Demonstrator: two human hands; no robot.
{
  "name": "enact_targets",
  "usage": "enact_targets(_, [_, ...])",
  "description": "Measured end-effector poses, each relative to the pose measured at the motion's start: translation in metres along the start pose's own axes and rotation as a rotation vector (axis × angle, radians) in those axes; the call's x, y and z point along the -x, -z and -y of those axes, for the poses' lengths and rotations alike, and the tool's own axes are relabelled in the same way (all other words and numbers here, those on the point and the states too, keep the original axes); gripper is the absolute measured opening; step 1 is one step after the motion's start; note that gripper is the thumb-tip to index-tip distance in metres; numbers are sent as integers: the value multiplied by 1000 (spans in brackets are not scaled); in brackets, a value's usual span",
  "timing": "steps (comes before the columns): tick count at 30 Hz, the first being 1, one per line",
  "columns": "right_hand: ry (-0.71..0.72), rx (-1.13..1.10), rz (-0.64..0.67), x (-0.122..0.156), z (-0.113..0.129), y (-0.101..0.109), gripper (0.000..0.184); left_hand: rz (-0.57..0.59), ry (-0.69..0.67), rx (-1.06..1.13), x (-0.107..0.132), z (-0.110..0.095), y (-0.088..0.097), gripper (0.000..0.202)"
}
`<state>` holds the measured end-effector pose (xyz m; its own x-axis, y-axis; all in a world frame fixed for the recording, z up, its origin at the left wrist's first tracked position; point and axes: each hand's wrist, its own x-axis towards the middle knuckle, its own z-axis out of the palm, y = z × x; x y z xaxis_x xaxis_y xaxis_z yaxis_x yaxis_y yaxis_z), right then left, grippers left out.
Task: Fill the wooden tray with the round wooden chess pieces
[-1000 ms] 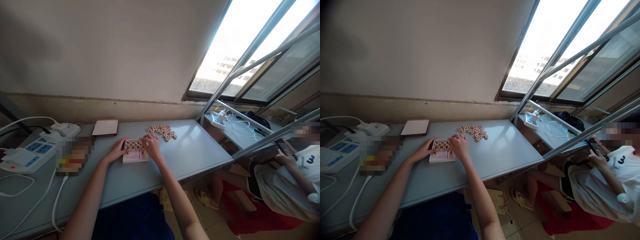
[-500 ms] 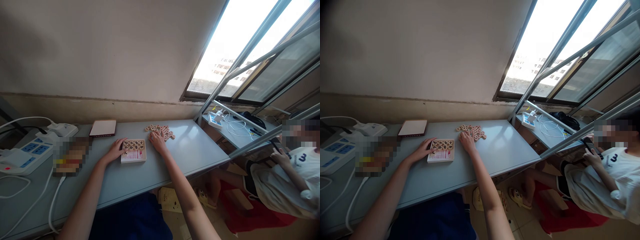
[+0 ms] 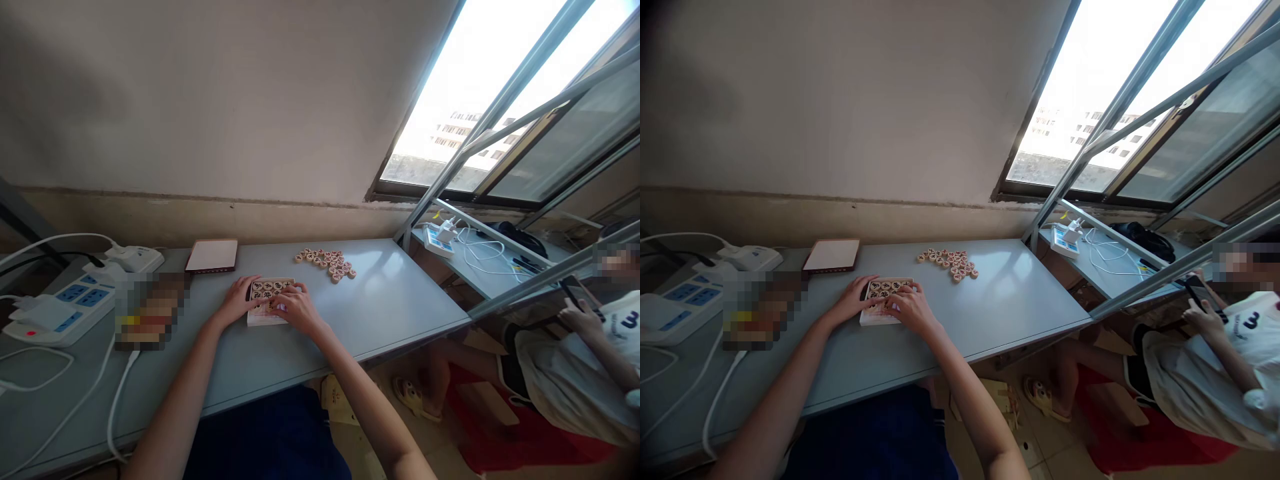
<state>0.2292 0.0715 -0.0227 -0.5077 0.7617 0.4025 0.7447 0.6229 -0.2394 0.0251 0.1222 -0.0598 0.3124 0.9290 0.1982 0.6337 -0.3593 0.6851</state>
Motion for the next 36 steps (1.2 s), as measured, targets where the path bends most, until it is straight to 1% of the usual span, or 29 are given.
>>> enact_targets(7, [68,56,25,-3,1,0,14,-20,-15,17,-1,4,-2,62])
enact_targets(10, [34,86,20,-1,4,1,13,-18,-5,19,-1,3,-2,62])
enact_targets(15, [-110,126,26,1,8,3,14,-13,16,20,-1,-3,0,60])
enact_targets(18, [-93,107,53,-1,10,4,6,-8,18,16,-1,-4,1,58])
enact_targets(24, [-70,56,60,-2,13,4,11,13,25,-12,0,-5,1,65])
enact_targets(27, [-86,24,56,-8,-3,8,16,14,30,-21,0,-6,1,67])
enact_targets(29, [-174,58,-13,-17,-24,10,19,24,29,-20,-1,-5,1,67])
enact_targets(31, [-291,142,-102,-28,-49,10,26,33,22,-19,-1,-4,1,66])
enact_targets(32, [-321,186,-112,-32,-62,9,30,33,18,-21,-1,-3,1,65])
enact_targets(34, [-317,256,-81,-38,-81,5,34,18,16,-28,-1,-2,0,65])
enact_targets(36, [-275,287,-48,-38,-92,-1,33,0,20,-33,-1,0,-1,64])
